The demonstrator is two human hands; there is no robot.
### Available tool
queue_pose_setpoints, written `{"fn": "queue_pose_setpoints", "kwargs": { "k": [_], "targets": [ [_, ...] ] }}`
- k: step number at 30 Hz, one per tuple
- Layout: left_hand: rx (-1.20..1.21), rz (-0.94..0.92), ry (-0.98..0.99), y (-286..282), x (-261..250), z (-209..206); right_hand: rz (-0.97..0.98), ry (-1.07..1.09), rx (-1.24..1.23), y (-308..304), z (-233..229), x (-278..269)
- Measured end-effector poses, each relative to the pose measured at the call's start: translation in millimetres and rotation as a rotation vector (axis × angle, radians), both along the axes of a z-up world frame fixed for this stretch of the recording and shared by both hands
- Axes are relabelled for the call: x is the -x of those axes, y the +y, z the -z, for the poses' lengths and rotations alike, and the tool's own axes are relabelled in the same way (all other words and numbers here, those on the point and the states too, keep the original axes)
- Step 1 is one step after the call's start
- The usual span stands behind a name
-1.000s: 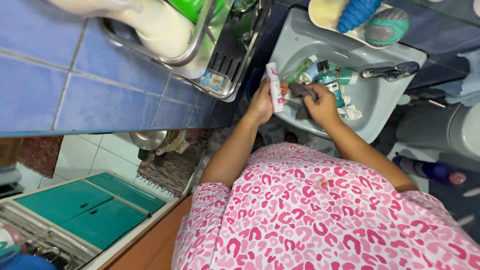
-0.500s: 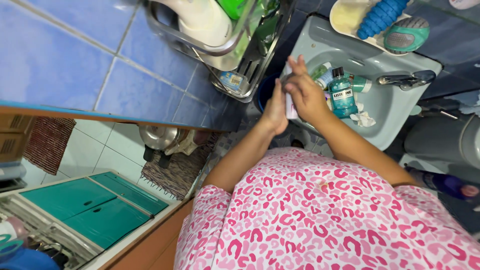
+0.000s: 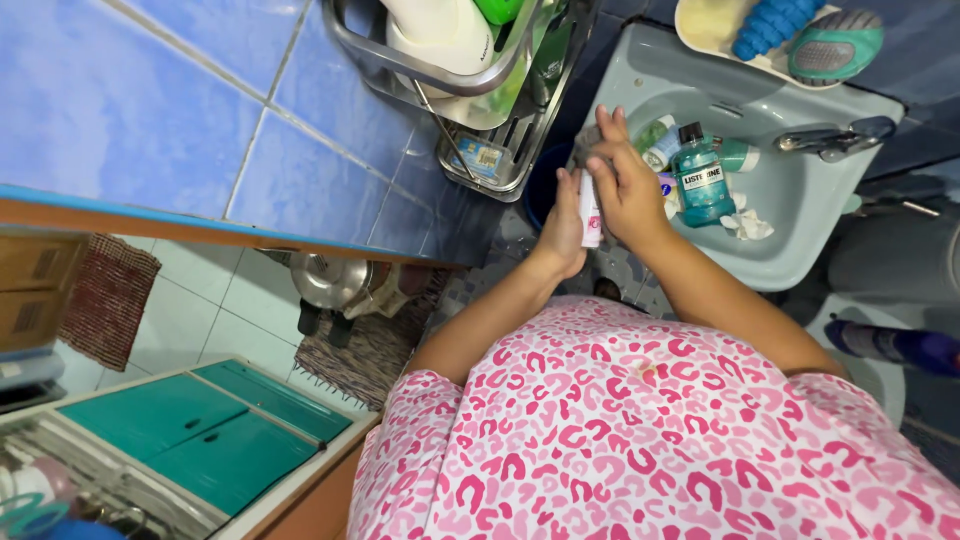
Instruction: The person wipes and restocks a wall-mounted bathroom shelf with various toiletries. They pick up items from the sink area, wipe each with a cloth, and place them on the shelf, including a small box, a green tube, a mouthwash bottle, a toothpaste tube, a small spray bottle, and other containers.
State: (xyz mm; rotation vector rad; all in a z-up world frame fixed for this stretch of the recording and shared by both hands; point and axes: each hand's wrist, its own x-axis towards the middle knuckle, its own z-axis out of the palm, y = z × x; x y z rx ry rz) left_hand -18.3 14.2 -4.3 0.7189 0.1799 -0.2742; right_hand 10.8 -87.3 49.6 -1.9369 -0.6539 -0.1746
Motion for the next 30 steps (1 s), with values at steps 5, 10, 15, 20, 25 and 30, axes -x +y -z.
{"fn": "queue_pose_setpoints", "kwargs": {
  "k": [5, 10, 15, 20, 25, 30],
  "targets": [
    [0.023, -0.04, -0.077, 8.4, -13.8, 4.3, -0.083, -0.113, 0.012, -1.3, -0.2, 18.3],
    [-0.037, -0.045, -0.041, -1.6, -22.2, 9.7, -0.015, -0.143, 0.015, -12.3, 0.6, 1.2],
    [-0.374, 0.007, -0.15, -14.5, -33.1, 1.4, 0.066, 0.336, -0.251, -37.7, -11.1, -58.0],
    [-0.747, -0.096, -0.297, -12.1, -46.2, -15.7, -0.028, 0.238, -0.009, -50.6, -25.4, -78.6],
    [-0.692, -0.15, -0.272, -28.5, -53.6, -6.6, 0.136, 0.127, 0.031, -53.0, -26.7, -91.7],
    [-0.698, -0.275, -0.108, -32.3, -73.5, 4.4, 0.006, -0.23, 0.111, -44.9, -14.5, -78.7]
  ]
}}
